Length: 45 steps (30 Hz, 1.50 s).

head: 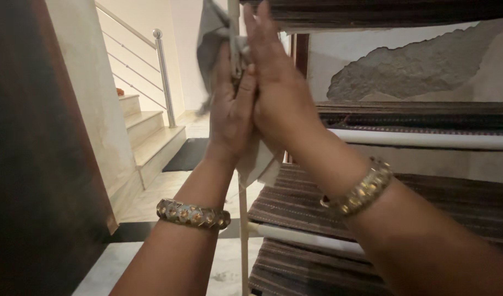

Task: The person wipes the metal frame and fabric shelves of a shoe rack with a cloth, then picks up a pair of black sandals and wipes them thoroughly.

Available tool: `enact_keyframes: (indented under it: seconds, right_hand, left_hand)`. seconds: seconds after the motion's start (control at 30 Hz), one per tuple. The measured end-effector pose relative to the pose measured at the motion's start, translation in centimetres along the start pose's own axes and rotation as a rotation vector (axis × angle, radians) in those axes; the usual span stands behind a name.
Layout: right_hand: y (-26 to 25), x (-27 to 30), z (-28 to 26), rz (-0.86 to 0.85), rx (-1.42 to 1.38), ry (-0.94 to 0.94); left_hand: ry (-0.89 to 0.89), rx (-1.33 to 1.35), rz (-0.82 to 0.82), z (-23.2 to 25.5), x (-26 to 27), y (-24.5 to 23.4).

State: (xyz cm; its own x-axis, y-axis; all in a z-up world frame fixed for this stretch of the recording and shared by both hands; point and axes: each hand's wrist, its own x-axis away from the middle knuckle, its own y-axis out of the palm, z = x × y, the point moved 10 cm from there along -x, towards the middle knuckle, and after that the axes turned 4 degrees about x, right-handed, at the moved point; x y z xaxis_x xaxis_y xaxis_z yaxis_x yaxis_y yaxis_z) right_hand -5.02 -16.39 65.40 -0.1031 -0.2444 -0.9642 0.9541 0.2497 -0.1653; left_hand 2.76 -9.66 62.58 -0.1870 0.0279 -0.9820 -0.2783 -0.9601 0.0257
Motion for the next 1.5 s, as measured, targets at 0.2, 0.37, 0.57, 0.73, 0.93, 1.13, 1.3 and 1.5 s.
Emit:
enact_keyframes:
  seconds: [0.2, 0.37, 0.57, 0.73, 0.93, 1.13, 1.3, 1.5]
  right_hand:
    - [5.8, 1.7, 1.9, -0.465, 0.026, 0.164]
    - [4.8, 2.3, 0.0, -0.432, 0.095, 0.012]
    - [4.5, 4.7, -0.8, -0.539, 0.175, 0.043]
    - [2.0, 5.8, -3.8, -0.252, 0.201, -0.202]
    - [2.0, 9.3, -5.0, -0.207, 0.284, -0.271]
    - [4.3, 12.2, -4.7, -0.329, 0.293, -0.262]
    - [4.4, 15.4, -4.8, -0.457, -0.109, -0.119]
    - [4.0, 17.5, -6.2, -0.444, -0.198, -0.115]
  left_hand:
    - [-0.113, 0.18, 0.028, -2.5, 2.7, -0.4]
    - [0.004, 0.095, 0.111, -1.5, 4.3, -0.8]
    - [-0.052, 0.005, 0.224, -1.0, 7.9, -1.3]
    - [-0.12, 0.031, 0.288, -0.9, 10.1, -1.9]
    - [-0.171, 0.006, 0.293, -0.2, 13.3, -3.1]
    - [-0.359, 0.024, 0.187, -2.2, 15.6, -3.5]
    - [-0.6, 0.226, 0.11, -4.0, 18.8, -3.2]
    - [-0.633, 0.159, 0.0, -3.4, 20.8, -3.7]
